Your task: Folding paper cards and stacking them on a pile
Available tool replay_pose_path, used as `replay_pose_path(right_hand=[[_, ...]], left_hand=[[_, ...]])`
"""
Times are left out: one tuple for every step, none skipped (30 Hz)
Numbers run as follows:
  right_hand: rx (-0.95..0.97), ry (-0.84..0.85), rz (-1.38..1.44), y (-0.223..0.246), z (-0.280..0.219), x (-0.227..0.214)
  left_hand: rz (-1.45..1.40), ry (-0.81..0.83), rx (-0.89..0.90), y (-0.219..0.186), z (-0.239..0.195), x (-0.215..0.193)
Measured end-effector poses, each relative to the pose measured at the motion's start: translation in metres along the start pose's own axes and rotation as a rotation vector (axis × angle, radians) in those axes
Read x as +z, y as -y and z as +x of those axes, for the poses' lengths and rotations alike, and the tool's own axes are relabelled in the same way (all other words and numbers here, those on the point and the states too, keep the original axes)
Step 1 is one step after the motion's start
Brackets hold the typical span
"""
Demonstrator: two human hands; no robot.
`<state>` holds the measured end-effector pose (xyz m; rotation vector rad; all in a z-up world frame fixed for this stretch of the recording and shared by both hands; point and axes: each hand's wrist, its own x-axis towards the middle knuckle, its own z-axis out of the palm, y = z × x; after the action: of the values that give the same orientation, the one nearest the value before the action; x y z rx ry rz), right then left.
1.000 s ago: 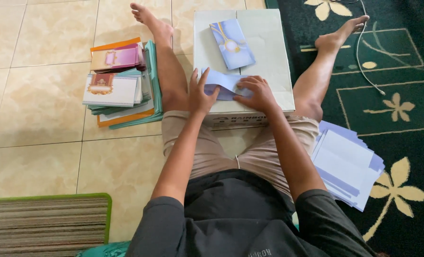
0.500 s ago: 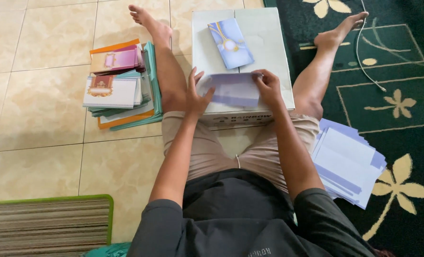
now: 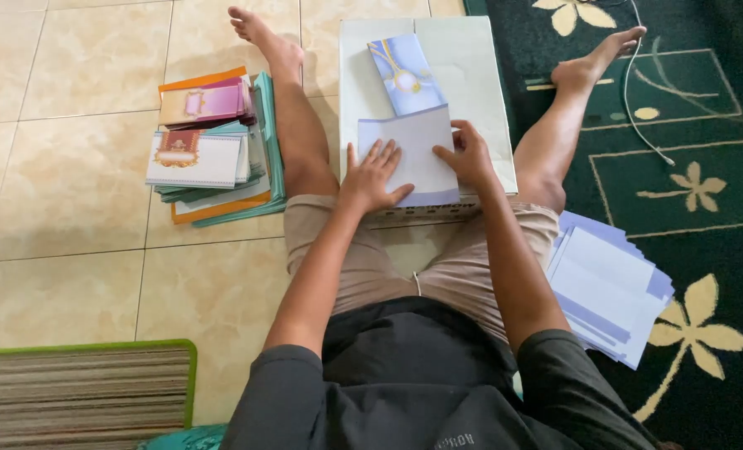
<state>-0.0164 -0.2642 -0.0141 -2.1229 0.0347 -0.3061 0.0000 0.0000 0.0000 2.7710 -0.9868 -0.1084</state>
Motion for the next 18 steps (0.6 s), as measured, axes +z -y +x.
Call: replay_pose_path(right_hand=[[-0.005, -0.003, -0.005, 0.017, -0.004, -0.004], [0.006, 0.005, -0.189, 0.034, -0.008, -0.009], [0.016, 0.018, -0.372, 0.05, -0.013, -0.011], [0.011, 0.019, -0.375, 0.065, -0.018, -0.004], [-0.08, 0.079, -0.504, 0.079, -0.027, 0.004], [-0.173, 0.138, -0.632, 0.092, -0.036, 0.012], [-0.167, 0.138, -0.631, 0.093, -0.044, 0.023], [-0.14, 0.288, -0.648, 0.094, -0.052, 0.035], [-0.121, 0.433, -0.663, 0.096, -0.056, 0.046], [-0.124, 0.429, -0.664, 0.086, -0.055, 0.045], [-0.039, 0.446, -0.717, 0.077, -0.052, 0.043], [0.048, 0.461, -0.77, 0.068, -0.048, 0.042], [0.048, 0.463, -0.771, 0.061, -0.045, 0.039], [0.126, 0.416, -0.801, 0.053, -0.041, 0.037], [0.209, 0.362, -0.83, 0.045, -0.037, 0.032], [0.215, 0.358, -0.831, 0.047, -0.042, 0.032], [0.205, 0.338, -0.827, 0.051, -0.044, 0.032], [0.195, 0.318, -0.824, 0.054, -0.046, 0.033]], left_hand=[[-0.002, -0.007, 0.003, 0.0, 0.001, -0.001], [0.004, 0.032, 0.002, -0.001, 0.003, -0.002], [0.008, 0.072, -0.004, -0.001, 0.002, -0.002], [0.006, 0.066, -0.007, 0.001, 0.007, -0.002], [0.033, 0.099, -0.008, 0.002, 0.009, 0.001], [0.061, 0.133, -0.009, 0.002, 0.011, 0.004], [0.06, 0.137, -0.005, 0.007, 0.011, 0.014], [0.084, 0.073, 0.015, 0.011, 0.011, 0.024], [0.111, 0.001, 0.031, 0.017, 0.014, 0.031], [0.113, -0.002, 0.032, 0.012, 0.012, 0.024], [0.084, 0.019, 0.021, 0.009, 0.009, 0.017], [0.054, 0.041, 0.009, 0.005, 0.007, 0.009], [0.052, 0.042, 0.008, 0.006, 0.007, 0.008], [0.057, 0.054, 0.006, 0.006, 0.007, 0.008], [0.064, 0.066, 0.011, 0.005, 0.01, 0.007], [0.064, 0.067, 0.018, 0.002, 0.009, 0.008], [0.134, 0.079, 0.015, 0.0, 0.009, 0.007], [0.205, 0.091, 0.011, -0.002, 0.009, 0.006]])
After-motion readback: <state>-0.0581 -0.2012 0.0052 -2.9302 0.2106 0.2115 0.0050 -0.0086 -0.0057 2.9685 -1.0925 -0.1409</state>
